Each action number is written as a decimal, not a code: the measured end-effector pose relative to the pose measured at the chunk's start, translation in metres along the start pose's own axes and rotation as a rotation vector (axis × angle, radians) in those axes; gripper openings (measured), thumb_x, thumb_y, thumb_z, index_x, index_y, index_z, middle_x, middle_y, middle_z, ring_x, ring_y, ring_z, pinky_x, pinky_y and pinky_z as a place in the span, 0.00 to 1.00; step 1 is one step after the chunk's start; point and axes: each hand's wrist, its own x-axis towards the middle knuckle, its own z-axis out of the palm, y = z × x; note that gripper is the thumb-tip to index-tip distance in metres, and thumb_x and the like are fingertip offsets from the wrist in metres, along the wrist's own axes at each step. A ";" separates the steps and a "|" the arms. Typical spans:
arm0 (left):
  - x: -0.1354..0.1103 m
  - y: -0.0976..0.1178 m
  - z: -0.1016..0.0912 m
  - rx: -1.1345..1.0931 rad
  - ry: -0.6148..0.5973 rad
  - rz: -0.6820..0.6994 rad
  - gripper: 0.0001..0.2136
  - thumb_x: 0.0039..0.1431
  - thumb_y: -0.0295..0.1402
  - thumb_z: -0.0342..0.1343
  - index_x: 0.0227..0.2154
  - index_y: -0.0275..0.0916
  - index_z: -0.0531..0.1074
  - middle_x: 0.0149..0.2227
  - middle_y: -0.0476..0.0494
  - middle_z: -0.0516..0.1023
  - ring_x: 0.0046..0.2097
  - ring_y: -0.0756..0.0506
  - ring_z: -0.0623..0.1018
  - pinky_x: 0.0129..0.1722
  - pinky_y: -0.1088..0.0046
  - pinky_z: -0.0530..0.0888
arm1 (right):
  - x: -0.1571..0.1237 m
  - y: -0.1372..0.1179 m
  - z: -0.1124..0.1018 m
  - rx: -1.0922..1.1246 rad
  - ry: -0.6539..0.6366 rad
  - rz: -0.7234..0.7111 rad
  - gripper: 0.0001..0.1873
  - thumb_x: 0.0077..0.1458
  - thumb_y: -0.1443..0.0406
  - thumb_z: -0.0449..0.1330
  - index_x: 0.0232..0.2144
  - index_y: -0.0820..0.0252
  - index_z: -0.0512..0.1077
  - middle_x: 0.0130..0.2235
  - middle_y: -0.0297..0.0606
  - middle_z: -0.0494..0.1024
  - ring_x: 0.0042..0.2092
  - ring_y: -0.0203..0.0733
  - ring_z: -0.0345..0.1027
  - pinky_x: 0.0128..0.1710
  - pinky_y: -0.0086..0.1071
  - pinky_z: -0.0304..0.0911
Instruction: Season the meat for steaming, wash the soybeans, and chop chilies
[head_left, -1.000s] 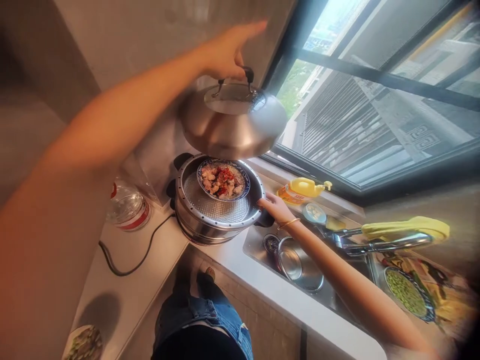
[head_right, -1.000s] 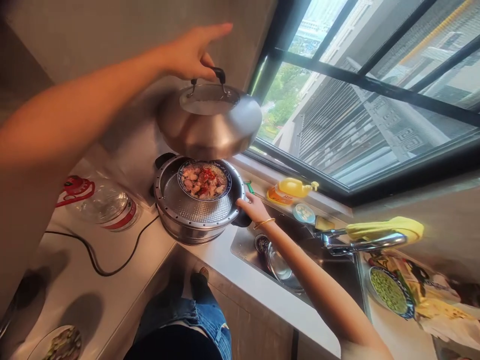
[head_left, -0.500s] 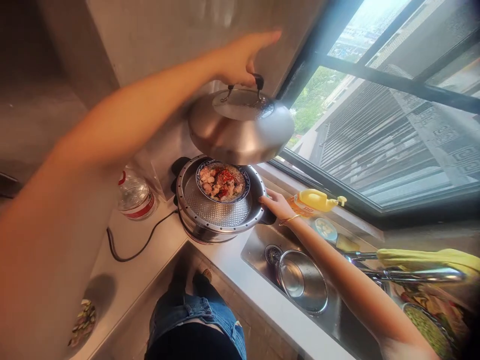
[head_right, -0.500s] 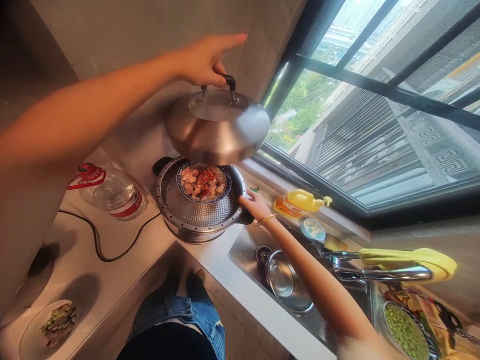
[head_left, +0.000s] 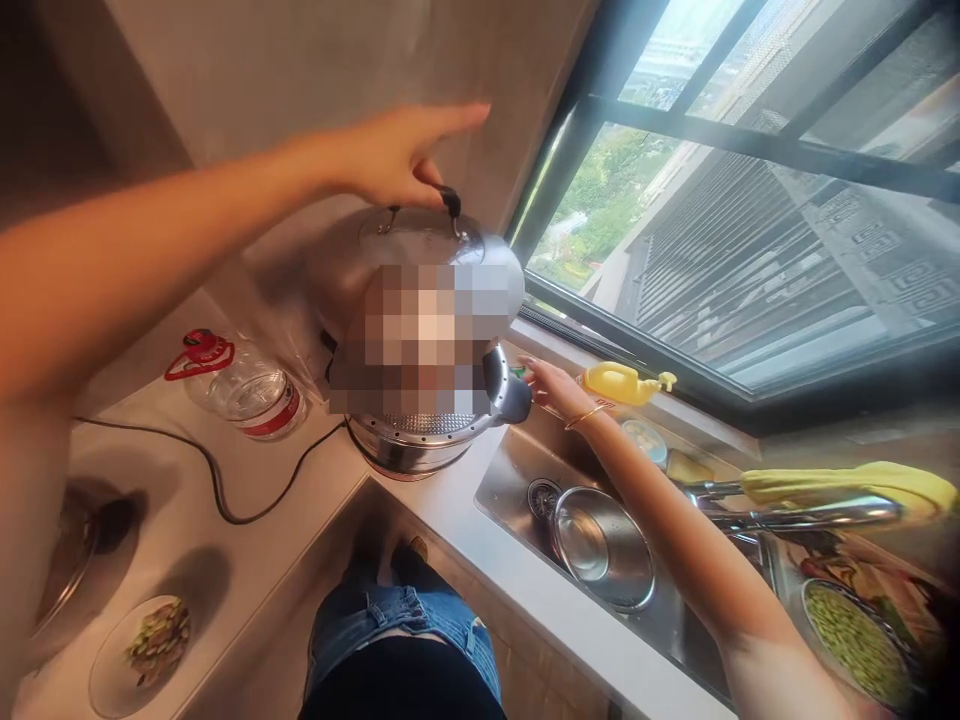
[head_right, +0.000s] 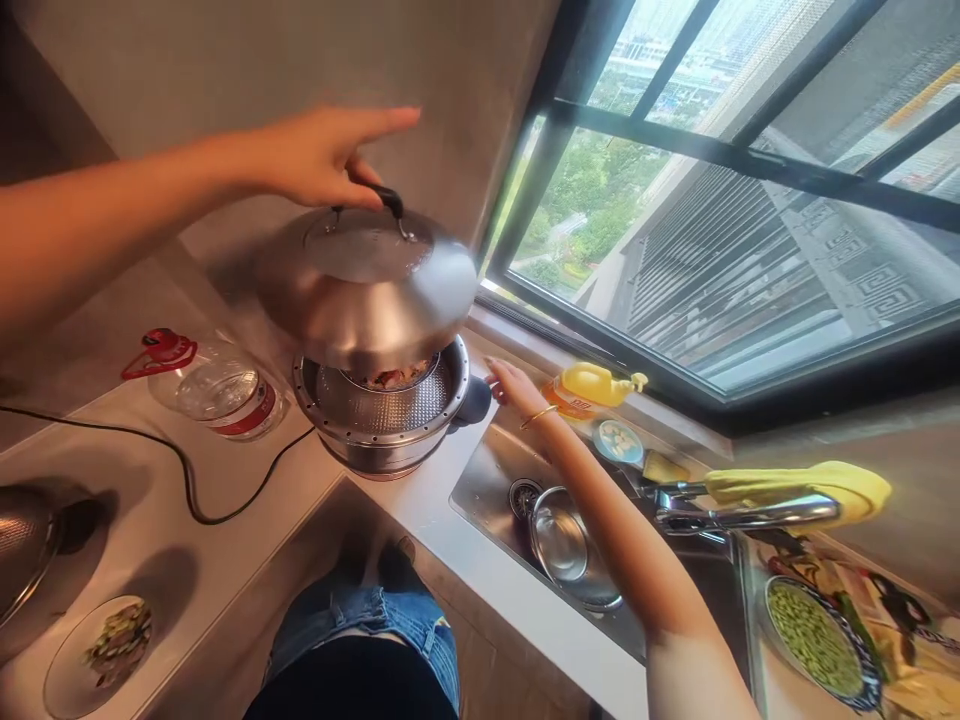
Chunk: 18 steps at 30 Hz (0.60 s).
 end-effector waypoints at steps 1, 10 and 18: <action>-0.006 0.006 0.003 0.055 -0.038 0.005 0.43 0.54 0.23 0.62 0.68 0.36 0.42 0.46 0.39 0.80 0.46 0.43 0.81 0.44 0.66 0.75 | -0.002 0.001 -0.006 0.024 0.046 0.019 0.27 0.56 0.51 0.54 0.52 0.60 0.71 0.33 0.39 0.77 0.25 0.34 0.62 0.23 0.26 0.59; -0.041 0.031 0.051 0.038 -0.093 0.031 0.43 0.49 0.26 0.66 0.66 0.35 0.50 0.41 0.42 0.83 0.39 0.45 0.80 0.44 0.68 0.74 | -0.032 -0.006 -0.025 0.076 0.213 -0.108 0.28 0.44 0.53 0.60 0.47 0.61 0.73 0.31 0.36 0.75 0.28 0.35 0.63 0.27 0.29 0.60; -0.041 0.031 0.075 -0.203 -0.033 -0.001 0.39 0.44 0.26 0.65 0.62 0.40 0.61 0.32 0.48 0.83 0.30 0.46 0.78 0.41 0.70 0.73 | -0.060 -0.005 -0.027 0.123 0.269 -0.203 0.24 0.44 0.56 0.60 0.43 0.61 0.74 0.29 0.33 0.73 0.26 0.32 0.59 0.26 0.28 0.56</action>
